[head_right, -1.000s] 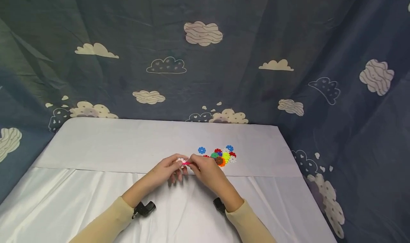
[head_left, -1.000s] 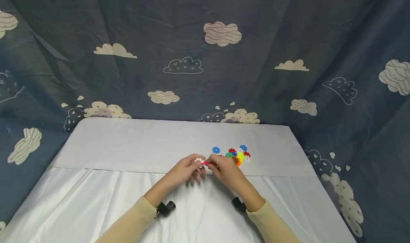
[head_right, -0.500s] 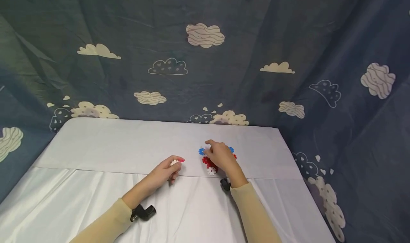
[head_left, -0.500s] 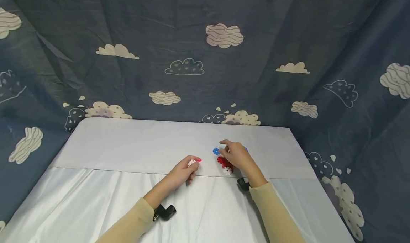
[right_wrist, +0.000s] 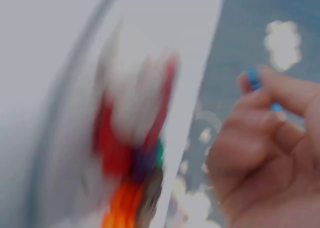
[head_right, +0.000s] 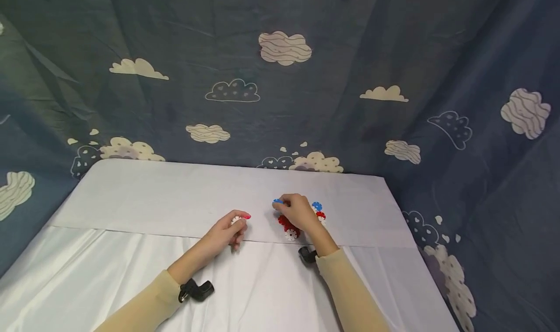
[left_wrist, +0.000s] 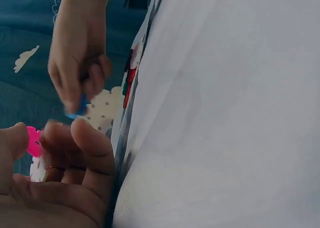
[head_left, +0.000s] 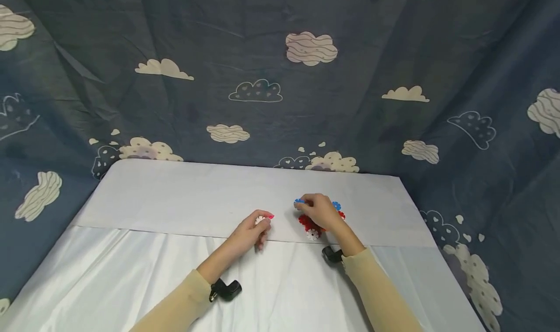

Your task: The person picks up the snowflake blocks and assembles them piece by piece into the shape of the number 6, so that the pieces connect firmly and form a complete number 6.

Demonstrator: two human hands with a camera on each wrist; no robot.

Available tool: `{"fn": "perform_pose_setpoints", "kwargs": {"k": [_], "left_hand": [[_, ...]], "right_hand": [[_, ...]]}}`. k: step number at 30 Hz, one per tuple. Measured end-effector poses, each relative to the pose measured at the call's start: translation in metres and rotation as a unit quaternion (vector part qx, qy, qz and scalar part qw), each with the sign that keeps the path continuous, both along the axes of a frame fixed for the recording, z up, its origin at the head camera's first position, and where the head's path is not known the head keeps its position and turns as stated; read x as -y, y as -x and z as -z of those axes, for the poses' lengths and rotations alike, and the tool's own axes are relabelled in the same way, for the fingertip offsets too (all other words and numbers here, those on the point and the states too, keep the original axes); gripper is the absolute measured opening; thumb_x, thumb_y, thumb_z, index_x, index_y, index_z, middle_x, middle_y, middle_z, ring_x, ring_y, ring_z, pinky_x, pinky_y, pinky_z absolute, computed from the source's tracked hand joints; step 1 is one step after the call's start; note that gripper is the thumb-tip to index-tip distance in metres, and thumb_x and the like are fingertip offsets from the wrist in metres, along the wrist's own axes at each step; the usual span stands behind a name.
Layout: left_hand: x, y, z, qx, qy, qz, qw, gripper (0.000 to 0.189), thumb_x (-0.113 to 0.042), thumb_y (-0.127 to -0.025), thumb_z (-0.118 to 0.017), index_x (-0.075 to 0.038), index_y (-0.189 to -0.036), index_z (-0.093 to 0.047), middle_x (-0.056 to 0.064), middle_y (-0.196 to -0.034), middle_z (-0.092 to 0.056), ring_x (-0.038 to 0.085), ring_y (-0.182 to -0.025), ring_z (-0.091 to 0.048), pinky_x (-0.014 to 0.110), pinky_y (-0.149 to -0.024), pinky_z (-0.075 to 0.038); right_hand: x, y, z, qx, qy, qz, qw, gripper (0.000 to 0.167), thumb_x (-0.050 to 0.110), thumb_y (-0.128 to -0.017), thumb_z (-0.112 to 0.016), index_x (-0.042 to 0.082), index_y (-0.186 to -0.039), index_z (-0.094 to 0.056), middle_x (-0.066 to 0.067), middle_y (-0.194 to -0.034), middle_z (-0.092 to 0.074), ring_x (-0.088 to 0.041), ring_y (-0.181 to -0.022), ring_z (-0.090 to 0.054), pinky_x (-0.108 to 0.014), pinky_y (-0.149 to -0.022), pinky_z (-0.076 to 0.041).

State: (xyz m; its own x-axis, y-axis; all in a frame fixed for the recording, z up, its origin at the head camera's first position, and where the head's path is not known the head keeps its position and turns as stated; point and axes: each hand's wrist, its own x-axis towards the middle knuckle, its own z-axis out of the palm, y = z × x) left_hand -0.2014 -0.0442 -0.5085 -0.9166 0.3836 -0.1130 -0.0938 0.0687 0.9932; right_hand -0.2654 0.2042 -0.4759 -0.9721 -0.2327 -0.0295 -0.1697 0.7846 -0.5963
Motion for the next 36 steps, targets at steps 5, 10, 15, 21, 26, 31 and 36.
{"fn": "perform_pose_setpoints", "kwargs": {"k": [5,10,15,21,26,31,36], "left_hand": [[0.002,-0.002,-0.001,-0.020,0.016,0.022,0.9994,0.032,-0.028,-0.114,-0.051,-0.010,-0.140,-0.054,0.000,-0.074,-0.047,0.015,-0.065,-0.048,0.023,-0.060,-0.046],[0.005,-0.004,-0.005,-0.044,0.032,0.032,0.9980,0.031,-0.035,-0.111,-0.058,-0.018,-0.137,-0.058,0.000,-0.072,-0.049,0.017,-0.065,-0.049,0.025,-0.060,-0.044],[0.004,-0.003,-0.006,-0.044,0.019,0.047,0.9977,0.032,-0.030,-0.111,-0.058,-0.017,-0.140,-0.055,0.000,-0.071,-0.049,0.017,-0.064,-0.049,0.024,-0.060,-0.042],[0.004,-0.004,-0.008,-0.049,0.026,0.057,0.9968,0.031,-0.031,-0.112,-0.056,-0.020,-0.141,-0.052,0.001,-0.073,-0.050,0.018,-0.067,-0.048,0.023,-0.061,-0.040],[0.005,-0.005,-0.010,-0.058,0.037,0.058,0.9960,0.031,-0.033,-0.112,-0.056,-0.021,-0.140,-0.053,0.002,-0.074,-0.050,0.016,-0.065,-0.045,0.023,-0.058,-0.037],[0.004,-0.006,-0.013,-0.064,0.037,0.057,0.9956,0.032,-0.033,-0.112,-0.056,-0.021,-0.140,-0.053,0.002,-0.073,-0.050,0.014,-0.063,-0.043,0.023,-0.055,-0.035],[0.003,-0.007,-0.012,-0.058,0.032,0.062,0.9959,0.032,-0.032,-0.112,-0.055,-0.018,-0.141,-0.051,0.000,-0.072,-0.048,0.018,-0.066,-0.045,0.022,-0.057,-0.037]], "right_hand": [[0.007,-0.033,-0.010,0.078,0.133,-0.067,0.9858,0.031,0.025,-0.113,-0.052,0.005,-0.124,-0.073,-0.004,-0.079,-0.054,-0.016,-0.068,-0.048,-0.024,-0.060,-0.042],[0.016,-0.052,-0.007,0.034,0.180,-0.082,0.9795,0.026,0.017,-0.107,-0.064,0.004,-0.130,-0.062,-0.012,-0.079,-0.065,-0.012,-0.067,-0.052,-0.019,-0.062,-0.047],[0.021,-0.058,-0.004,-0.070,0.162,-0.109,0.9783,0.018,0.010,-0.103,-0.070,0.006,-0.117,-0.061,-0.010,-0.081,-0.073,-0.007,-0.066,-0.057,-0.019,-0.063,-0.052],[0.021,-0.058,-0.002,-0.162,0.125,-0.152,0.9669,0.020,0.005,-0.100,-0.072,0.007,-0.116,-0.062,-0.010,-0.086,-0.075,-0.002,-0.067,-0.059,-0.019,-0.061,-0.056],[0.020,-0.058,-0.001,-0.200,0.121,-0.165,0.9581,0.022,0.004,-0.097,-0.075,0.007,-0.115,-0.062,-0.005,-0.086,-0.075,-0.002,-0.066,-0.060,-0.018,-0.061,-0.057],[0.022,-0.057,0.001,-0.198,0.173,-0.169,0.9500,0.018,0.001,-0.099,-0.072,0.003,-0.114,-0.061,-0.007,-0.083,-0.077,-0.009,-0.060,-0.065,-0.020,-0.062,-0.060],[0.027,-0.057,0.008,-0.223,0.203,-0.179,0.9365,0.013,-0.003,-0.099,-0.069,0.001,-0.109,-0.062,-0.008,-0.078,-0.077,-0.015,-0.054,-0.065,-0.019,-0.057,-0.058]]}}
